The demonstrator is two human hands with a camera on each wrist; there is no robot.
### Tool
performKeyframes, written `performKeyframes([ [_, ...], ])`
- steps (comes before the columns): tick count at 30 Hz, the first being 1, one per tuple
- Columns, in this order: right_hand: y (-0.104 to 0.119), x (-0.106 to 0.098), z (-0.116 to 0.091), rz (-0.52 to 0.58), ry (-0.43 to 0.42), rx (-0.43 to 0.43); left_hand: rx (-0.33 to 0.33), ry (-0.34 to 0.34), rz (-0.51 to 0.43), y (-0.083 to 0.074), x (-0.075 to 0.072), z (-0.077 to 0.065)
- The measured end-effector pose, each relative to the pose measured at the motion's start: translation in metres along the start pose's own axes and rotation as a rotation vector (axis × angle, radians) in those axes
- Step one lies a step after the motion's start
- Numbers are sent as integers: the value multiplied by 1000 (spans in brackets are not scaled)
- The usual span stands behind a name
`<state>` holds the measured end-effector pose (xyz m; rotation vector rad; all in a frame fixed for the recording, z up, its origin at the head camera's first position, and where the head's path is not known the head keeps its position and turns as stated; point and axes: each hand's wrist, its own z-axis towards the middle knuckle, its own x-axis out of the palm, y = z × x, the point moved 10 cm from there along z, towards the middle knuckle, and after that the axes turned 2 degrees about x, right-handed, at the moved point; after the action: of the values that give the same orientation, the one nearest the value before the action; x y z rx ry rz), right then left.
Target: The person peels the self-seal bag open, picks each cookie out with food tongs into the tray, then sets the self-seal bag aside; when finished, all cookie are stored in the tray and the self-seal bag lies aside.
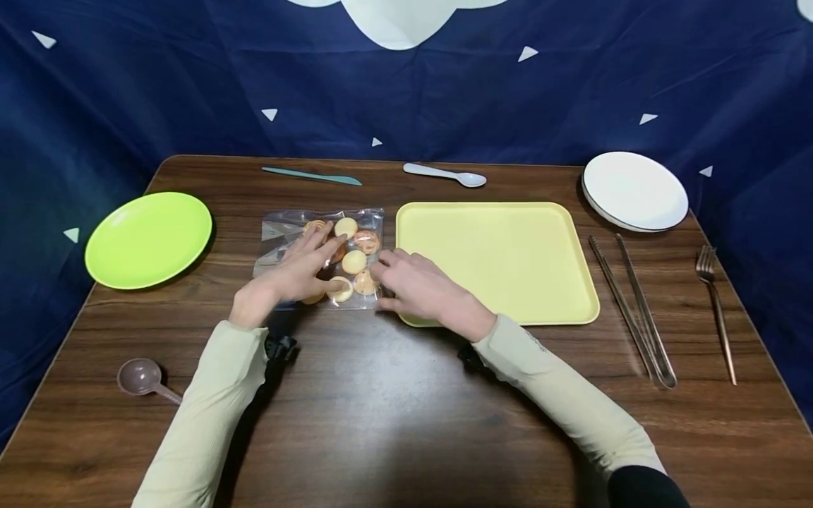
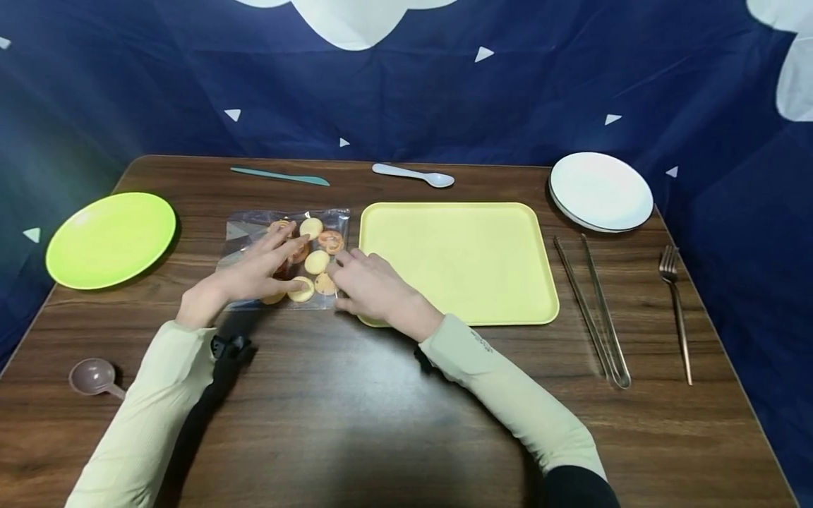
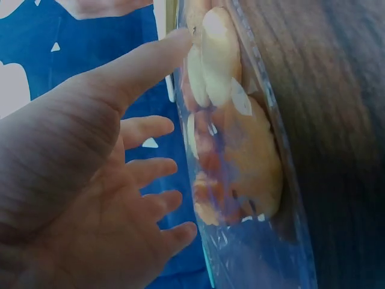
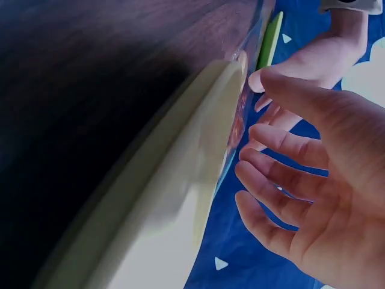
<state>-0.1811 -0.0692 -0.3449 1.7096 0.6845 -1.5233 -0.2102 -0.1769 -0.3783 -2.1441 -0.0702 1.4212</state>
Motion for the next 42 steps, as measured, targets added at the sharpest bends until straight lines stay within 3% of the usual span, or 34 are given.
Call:
performKeyframes([
  [7, 7, 19, 11, -69, 144, 18, -23, 75, -19, 4, 10, 2],
  [11, 7, 23, 15, -100, 174, 30, -43, 98, -26, 7, 13, 2],
  [28, 8, 21, 18, -114, 171, -13, -37, 126, -27, 9, 15, 6],
  [37, 22, 22, 19, -177, 98, -136, -29, 122, -30, 6, 12, 4],
  [42, 29, 24, 21, -196, 98, -171, -35, 126, -32, 6, 13, 4],
])
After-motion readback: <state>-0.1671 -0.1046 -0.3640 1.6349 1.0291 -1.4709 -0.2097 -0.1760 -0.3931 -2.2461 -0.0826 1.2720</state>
